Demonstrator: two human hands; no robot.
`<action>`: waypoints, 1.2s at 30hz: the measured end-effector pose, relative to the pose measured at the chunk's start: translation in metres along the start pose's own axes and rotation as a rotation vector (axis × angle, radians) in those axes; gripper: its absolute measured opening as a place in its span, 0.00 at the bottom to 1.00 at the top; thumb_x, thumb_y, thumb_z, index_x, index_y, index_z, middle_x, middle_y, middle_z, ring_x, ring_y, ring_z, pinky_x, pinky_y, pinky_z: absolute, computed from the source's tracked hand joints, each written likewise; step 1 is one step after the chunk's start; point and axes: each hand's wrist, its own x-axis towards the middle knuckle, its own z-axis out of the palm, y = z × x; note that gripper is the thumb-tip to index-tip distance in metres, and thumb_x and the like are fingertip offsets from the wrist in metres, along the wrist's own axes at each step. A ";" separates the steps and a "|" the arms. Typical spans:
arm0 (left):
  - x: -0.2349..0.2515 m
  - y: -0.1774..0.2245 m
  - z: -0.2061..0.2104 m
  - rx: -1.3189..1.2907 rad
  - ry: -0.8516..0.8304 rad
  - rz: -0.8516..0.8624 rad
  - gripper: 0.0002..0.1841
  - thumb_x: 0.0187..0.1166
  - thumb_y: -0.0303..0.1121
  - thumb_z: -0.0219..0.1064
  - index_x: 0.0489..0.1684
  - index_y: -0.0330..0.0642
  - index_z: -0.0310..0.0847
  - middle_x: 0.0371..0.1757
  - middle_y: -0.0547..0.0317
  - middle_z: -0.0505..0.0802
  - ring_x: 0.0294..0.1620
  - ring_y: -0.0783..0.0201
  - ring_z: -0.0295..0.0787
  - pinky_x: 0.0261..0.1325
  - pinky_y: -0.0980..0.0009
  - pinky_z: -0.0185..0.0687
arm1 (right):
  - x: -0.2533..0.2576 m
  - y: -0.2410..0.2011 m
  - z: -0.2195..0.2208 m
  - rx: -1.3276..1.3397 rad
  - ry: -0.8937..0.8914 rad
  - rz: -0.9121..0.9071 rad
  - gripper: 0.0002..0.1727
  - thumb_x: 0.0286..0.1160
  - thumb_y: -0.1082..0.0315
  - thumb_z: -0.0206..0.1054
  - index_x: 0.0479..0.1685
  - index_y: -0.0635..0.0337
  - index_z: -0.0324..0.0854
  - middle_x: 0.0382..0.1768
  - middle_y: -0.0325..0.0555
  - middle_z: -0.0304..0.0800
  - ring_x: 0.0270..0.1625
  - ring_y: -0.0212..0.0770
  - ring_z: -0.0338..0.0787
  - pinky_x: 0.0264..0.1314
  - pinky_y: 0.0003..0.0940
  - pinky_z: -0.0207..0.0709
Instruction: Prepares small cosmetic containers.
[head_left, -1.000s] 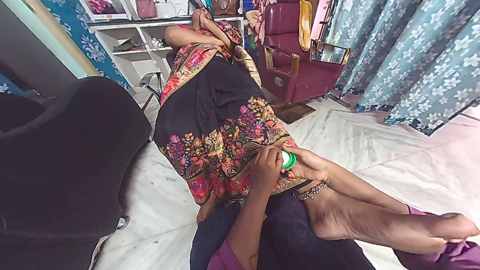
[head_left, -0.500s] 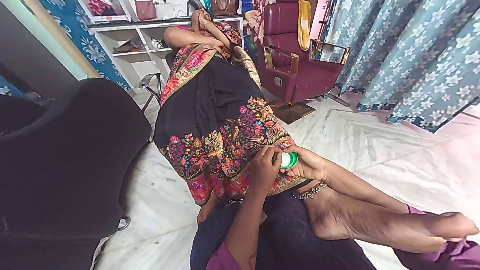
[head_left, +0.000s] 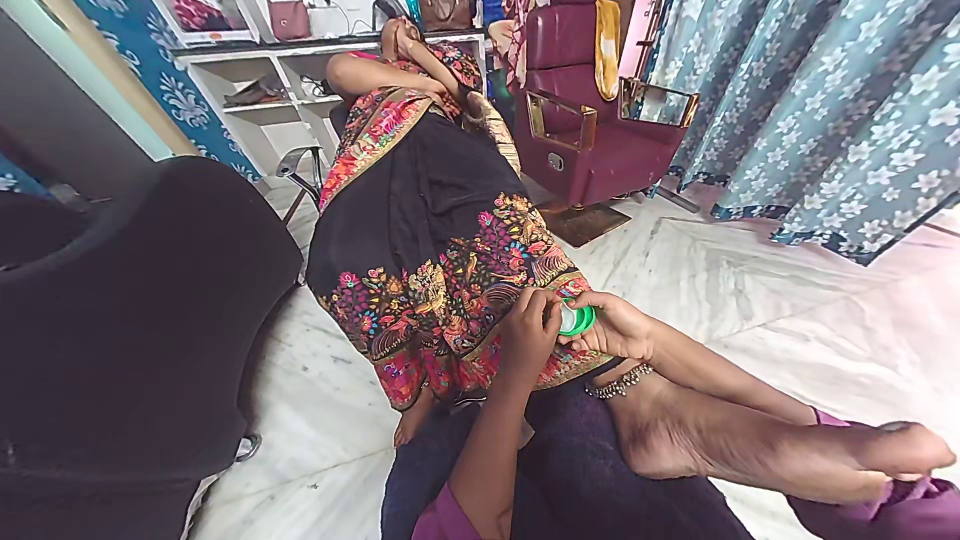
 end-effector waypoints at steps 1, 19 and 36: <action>0.000 0.000 0.000 0.000 0.003 0.005 0.07 0.76 0.26 0.66 0.41 0.32 0.89 0.43 0.45 0.93 0.38 0.61 0.92 0.41 0.73 0.87 | -0.024 -0.019 0.030 -0.036 0.146 0.046 0.17 0.92 0.66 0.37 0.51 0.55 0.74 0.35 0.40 0.83 0.33 0.32 0.85 0.38 0.25 0.76; 0.000 -0.003 -0.002 -0.186 -0.070 -0.095 0.09 0.81 0.27 0.63 0.45 0.32 0.87 0.47 0.46 0.92 0.44 0.65 0.91 0.47 0.74 0.87 | 0.027 0.017 -0.024 0.077 -0.071 0.022 0.17 0.88 0.60 0.41 0.48 0.52 0.77 0.37 0.41 0.93 0.36 0.32 0.93 0.39 0.25 0.85; 0.000 -0.006 -0.008 -0.266 -0.026 -0.080 0.07 0.72 0.24 0.67 0.40 0.32 0.90 0.54 0.43 0.92 0.53 0.66 0.92 0.49 0.76 0.89 | 0.026 0.016 -0.022 0.141 -0.060 -0.019 0.26 0.94 0.45 0.35 0.55 0.49 0.77 0.41 0.43 0.92 0.40 0.37 0.94 0.40 0.29 0.87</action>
